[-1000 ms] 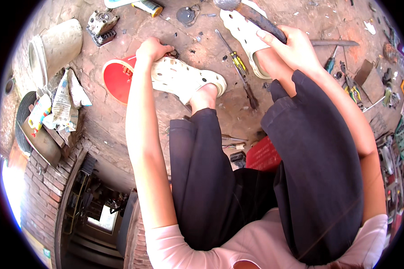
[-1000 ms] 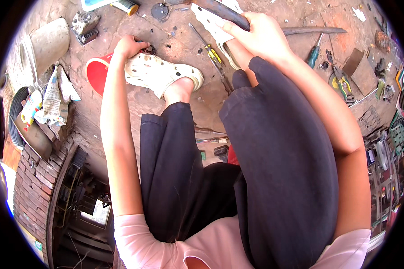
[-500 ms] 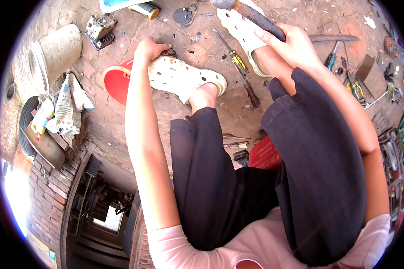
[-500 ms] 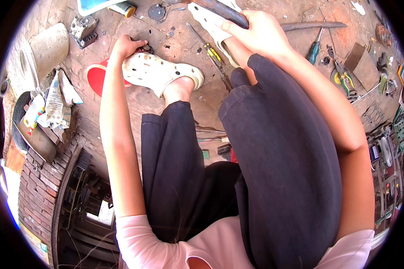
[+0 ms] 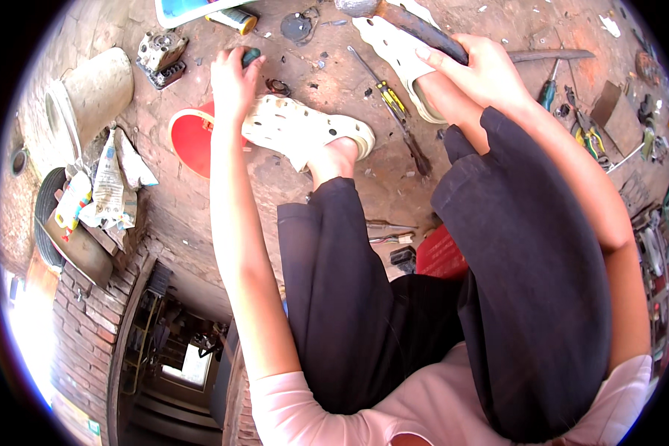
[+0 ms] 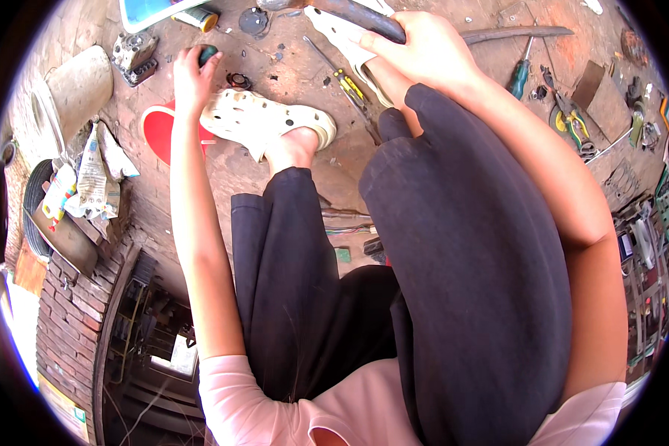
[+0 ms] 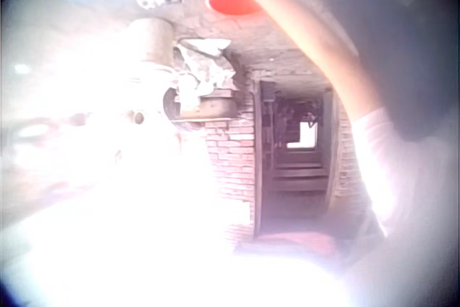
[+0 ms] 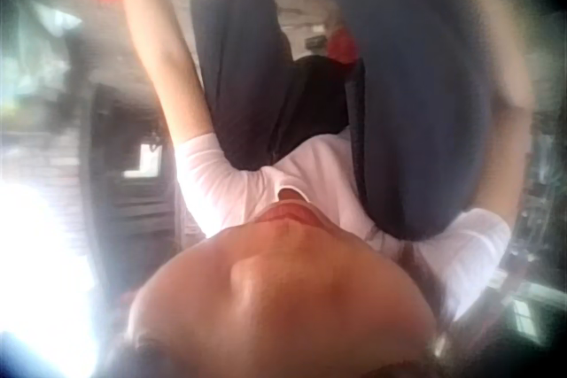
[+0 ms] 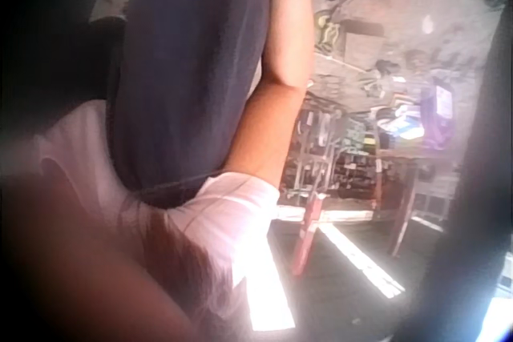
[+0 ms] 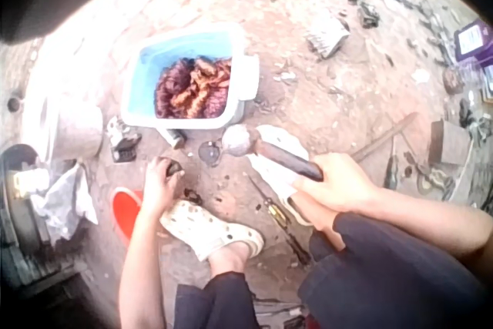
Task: The person sits on a low stool and uses a hammer and screwdriver to work on a small circular electrical component. They repeatedly strike the component with the hammer, then use the screwdriver to pry or adjust parts, and place the component into a red bowl.
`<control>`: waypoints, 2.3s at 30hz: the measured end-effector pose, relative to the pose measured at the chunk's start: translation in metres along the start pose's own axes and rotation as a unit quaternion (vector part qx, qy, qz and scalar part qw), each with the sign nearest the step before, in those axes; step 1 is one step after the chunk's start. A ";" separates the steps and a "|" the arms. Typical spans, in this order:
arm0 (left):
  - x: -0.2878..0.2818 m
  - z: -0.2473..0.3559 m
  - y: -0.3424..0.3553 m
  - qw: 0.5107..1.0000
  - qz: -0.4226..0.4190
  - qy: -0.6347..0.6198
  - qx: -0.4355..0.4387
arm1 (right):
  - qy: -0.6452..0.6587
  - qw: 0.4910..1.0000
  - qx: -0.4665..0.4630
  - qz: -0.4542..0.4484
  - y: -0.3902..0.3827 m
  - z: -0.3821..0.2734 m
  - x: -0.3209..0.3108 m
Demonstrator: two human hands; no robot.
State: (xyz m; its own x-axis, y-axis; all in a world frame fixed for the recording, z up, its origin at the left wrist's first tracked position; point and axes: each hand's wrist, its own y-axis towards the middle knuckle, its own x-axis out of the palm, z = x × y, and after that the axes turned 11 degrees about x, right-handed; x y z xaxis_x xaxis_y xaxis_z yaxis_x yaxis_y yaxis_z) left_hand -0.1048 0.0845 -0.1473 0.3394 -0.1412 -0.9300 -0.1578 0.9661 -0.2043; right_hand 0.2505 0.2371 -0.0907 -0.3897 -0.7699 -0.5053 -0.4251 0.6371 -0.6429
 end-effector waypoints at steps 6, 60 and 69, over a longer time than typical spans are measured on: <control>-0.058 0.067 -0.023 0.982 0.084 -0.148 0.080 | 0.009 1.000 -0.006 0.010 -0.002 0.002 0.002; -0.011 0.063 -0.038 0.971 0.072 -0.219 -0.060 | -0.031 0.999 0.013 -0.025 -0.001 -0.005 0.000; -0.003 0.067 -0.042 0.982 0.081 -0.168 -0.034 | -0.003 1.000 0.000 -0.024 0.001 -0.007 0.000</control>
State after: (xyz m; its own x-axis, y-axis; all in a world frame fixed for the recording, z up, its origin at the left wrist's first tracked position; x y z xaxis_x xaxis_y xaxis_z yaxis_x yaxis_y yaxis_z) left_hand -0.0372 0.0585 -0.1151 0.5894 0.1030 -0.8013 -0.2928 0.9516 -0.0930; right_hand 0.2446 0.2382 -0.0875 -0.3645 -0.7994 -0.4775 -0.4427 0.5999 -0.6664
